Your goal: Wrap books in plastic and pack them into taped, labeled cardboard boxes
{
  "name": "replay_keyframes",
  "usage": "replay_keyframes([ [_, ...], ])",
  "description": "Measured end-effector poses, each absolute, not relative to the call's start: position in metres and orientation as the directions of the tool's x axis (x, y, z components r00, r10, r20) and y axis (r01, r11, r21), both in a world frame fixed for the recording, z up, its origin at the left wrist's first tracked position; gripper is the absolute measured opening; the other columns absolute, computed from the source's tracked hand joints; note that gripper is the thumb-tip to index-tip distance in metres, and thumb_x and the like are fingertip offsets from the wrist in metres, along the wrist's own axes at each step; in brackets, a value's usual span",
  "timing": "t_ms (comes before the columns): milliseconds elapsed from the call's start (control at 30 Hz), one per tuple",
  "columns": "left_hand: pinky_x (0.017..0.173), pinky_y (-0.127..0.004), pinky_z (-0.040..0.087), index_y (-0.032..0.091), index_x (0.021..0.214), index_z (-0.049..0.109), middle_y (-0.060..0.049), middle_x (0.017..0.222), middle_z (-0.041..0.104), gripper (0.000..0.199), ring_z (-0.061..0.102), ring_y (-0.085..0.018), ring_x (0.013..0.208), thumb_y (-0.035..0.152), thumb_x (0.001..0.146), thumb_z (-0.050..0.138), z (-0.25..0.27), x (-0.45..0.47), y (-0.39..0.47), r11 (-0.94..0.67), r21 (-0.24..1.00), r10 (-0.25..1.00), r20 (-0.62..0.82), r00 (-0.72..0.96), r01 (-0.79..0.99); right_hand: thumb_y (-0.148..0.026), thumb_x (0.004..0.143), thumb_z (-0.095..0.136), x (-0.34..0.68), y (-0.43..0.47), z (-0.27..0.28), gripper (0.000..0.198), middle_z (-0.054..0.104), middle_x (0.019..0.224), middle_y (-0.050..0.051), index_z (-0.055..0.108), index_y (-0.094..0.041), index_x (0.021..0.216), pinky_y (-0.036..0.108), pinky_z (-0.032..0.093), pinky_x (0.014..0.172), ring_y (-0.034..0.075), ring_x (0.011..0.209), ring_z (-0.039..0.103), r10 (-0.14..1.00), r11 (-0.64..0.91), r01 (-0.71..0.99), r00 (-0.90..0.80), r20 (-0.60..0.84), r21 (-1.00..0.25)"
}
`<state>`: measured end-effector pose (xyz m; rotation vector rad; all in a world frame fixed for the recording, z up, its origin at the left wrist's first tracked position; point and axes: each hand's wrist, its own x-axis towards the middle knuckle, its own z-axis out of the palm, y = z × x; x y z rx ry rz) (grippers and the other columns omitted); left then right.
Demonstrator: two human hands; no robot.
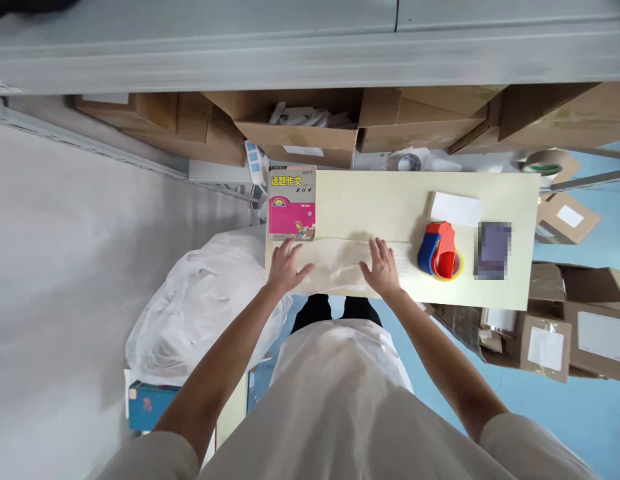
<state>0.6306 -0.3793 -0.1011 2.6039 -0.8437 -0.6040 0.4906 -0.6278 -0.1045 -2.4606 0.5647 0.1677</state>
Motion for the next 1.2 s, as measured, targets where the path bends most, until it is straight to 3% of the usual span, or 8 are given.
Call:
replay_keyframes([
  [100,0.110,-0.047,0.030,0.012,0.132,0.048,-0.022,0.141,0.044,0.059,0.036,-0.032,0.135,0.048,0.085,0.052,-0.109,0.675,-0.369,-0.809,0.544,-0.359,-0.155,0.920,-0.224,-0.030,0.081,0.057,0.551,-0.598,-0.099,0.062,0.047,0.142,0.021,0.042,-0.014,0.139,0.054,0.038,0.107,0.033,0.132,0.044,-0.320,-0.512,-0.416,0.904,-0.283,-0.752],
  [200,0.100,-0.045,0.039,0.014,0.115,0.058,-0.020,0.121,0.059,0.045,0.051,-0.033,0.120,0.045,0.083,0.053,-0.131,0.719,-0.362,-0.777,0.620,-0.121,-0.313,0.942,0.106,-0.033,0.074,0.068,0.610,-0.570,-0.110,0.058,0.056,0.133,0.018,0.051,-0.015,0.127,0.047,0.048,0.100,0.030,0.121,0.056,-0.348,-0.120,-0.544,0.806,-0.479,-0.830],
  [400,0.083,-0.037,0.045,0.019,0.079,0.061,-0.010,0.087,0.066,0.019,0.059,-0.026,0.097,0.037,0.075,0.060,-0.160,0.747,-0.357,-0.694,0.684,-0.118,-0.415,0.902,0.224,-0.030,0.066,0.072,0.658,-0.543,-0.130,0.030,0.070,0.098,0.006,0.057,-0.020,0.091,0.035,0.060,0.077,0.019,0.091,0.066,-0.324,0.382,-0.472,0.737,-0.593,-0.795],
  [633,0.075,-0.028,0.049,0.017,0.090,0.061,-0.006,0.087,0.067,0.019,0.063,-0.015,0.080,0.030,0.076,0.058,-0.162,0.747,-0.368,-0.519,0.807,-0.147,-0.410,0.900,0.283,-0.029,0.071,0.068,0.659,-0.545,-0.133,0.019,0.062,0.076,0.000,0.057,-0.020,0.084,0.033,0.059,0.067,0.014,0.071,0.061,-0.348,0.305,-0.523,0.717,-0.605,-0.796],
  [800,0.079,-0.030,0.052,0.016,0.102,0.059,-0.010,0.104,0.068,0.034,0.065,-0.018,0.093,0.039,0.077,0.064,-0.129,0.735,-0.374,-0.176,0.916,-0.299,-0.399,0.867,0.360,-0.037,0.076,0.065,0.640,-0.561,-0.127,0.041,0.055,0.118,0.009,0.058,-0.022,0.112,0.035,0.057,0.082,0.020,0.108,0.056,-0.469,0.114,-0.439,0.767,-0.438,-0.891],
  [933,0.084,-0.034,0.054,0.020,0.111,0.058,-0.008,0.107,0.069,0.042,0.065,-0.020,0.101,0.045,0.079,0.066,-0.086,0.712,-0.385,-0.007,0.919,-0.447,-0.356,0.821,0.395,-0.049,0.077,0.065,0.608,-0.581,-0.098,0.070,0.046,0.138,0.007,0.038,-0.031,0.138,0.040,0.052,0.093,0.021,0.120,0.053,-0.427,0.242,-0.253,0.839,-0.337,-0.937],
  [1067,0.080,-0.030,0.055,0.022,0.109,0.062,-0.006,0.105,0.070,0.041,0.067,-0.018,0.097,0.043,0.075,0.072,-0.053,0.681,-0.405,0.070,0.893,-0.515,-0.349,0.783,0.444,-0.056,0.081,0.060,0.563,-0.605,-0.055,0.062,0.061,0.124,0.005,0.042,-0.031,0.135,0.041,0.053,0.089,0.022,0.107,0.062,-0.352,0.371,-0.159,0.888,-0.296,-0.915],
  [1200,0.069,-0.025,0.055,0.021,0.115,0.061,-0.005,0.105,0.067,0.045,0.066,-0.014,0.084,0.030,0.073,0.074,-0.051,0.640,-0.430,-0.075,0.925,-0.539,-0.352,0.766,0.372,-0.055,0.082,0.059,0.503,-0.632,-0.036,0.043,0.069,0.101,0.004,0.059,-0.024,0.111,0.035,0.056,0.080,0.020,0.090,0.066,-0.393,0.274,-0.211,0.866,-0.310,-0.938],
])
